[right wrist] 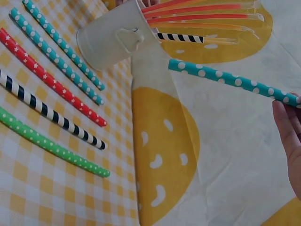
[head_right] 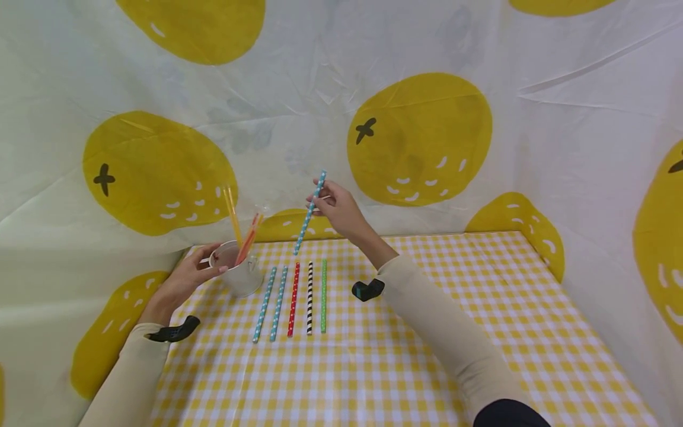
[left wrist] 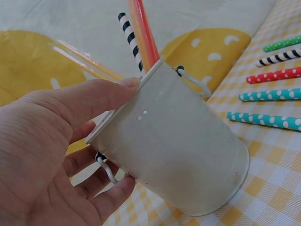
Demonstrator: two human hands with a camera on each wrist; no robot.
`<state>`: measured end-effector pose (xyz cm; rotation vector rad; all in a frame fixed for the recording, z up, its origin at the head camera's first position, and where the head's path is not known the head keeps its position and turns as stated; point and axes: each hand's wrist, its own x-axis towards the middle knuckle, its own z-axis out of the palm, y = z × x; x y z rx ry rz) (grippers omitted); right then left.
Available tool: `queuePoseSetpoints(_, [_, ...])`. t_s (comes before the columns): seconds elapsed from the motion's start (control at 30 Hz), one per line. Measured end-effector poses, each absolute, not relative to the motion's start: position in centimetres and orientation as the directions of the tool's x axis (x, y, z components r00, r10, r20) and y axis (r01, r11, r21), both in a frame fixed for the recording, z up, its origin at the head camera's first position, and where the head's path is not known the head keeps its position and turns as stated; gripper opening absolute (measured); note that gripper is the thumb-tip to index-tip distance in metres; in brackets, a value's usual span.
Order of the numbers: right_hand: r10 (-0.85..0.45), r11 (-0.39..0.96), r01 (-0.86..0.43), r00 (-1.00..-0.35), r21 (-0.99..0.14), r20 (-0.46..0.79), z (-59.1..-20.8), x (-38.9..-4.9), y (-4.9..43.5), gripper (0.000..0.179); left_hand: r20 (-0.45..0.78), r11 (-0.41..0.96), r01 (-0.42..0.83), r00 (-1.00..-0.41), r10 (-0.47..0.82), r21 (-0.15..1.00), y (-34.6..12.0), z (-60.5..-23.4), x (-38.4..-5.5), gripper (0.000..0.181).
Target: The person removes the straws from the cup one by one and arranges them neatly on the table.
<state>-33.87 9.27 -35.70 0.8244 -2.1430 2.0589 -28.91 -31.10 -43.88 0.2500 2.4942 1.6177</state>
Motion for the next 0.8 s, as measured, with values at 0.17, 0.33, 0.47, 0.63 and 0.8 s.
queuePoseSetpoints(0.17, [-0.347, 0.021, -0.385, -0.868, -0.923, 0.354, -36.1, -33.3, 10.4, 0.053, -0.042, 0.406, 0.055, -0.973, 0.226, 0.912, -31.1, -43.9, -28.8, 0.083])
queuePoseSetpoints(0.33, [-0.330, 0.053, -0.363, -0.886, -0.930, 0.327, -36.7, -32.6, 11.5, 0.051, -0.039, 0.411, 0.060, -0.973, 0.228, 0.910, -31.0, -43.7, -28.8, 0.083])
queuePoseSetpoints(0.47, [-0.319, 0.032, -0.335, -0.896, -0.942, 0.308, -37.0, -32.0, 12.2, 0.046, -0.038, 0.409, 0.063, -0.972, 0.233, 0.910, -31.0, -43.7, -28.8, 0.083])
queuePoseSetpoints(0.63, [-0.291, 0.022, -0.301, -0.914, -0.953, 0.282, -37.8, -31.6, 12.8, 0.049, -0.035, 0.406, 0.066, -0.971, 0.237, 0.912, -31.0, -43.6, -28.6, 0.084])
queuePoseSetpoints(0.8, [-0.272, 0.024, -0.297, -0.921, -0.955, 0.280, -38.5, -30.9, 13.3, 0.051, -0.039, 0.403, 0.061, -0.971, 0.236, 0.913, -30.9, -43.5, -28.5, 0.086])
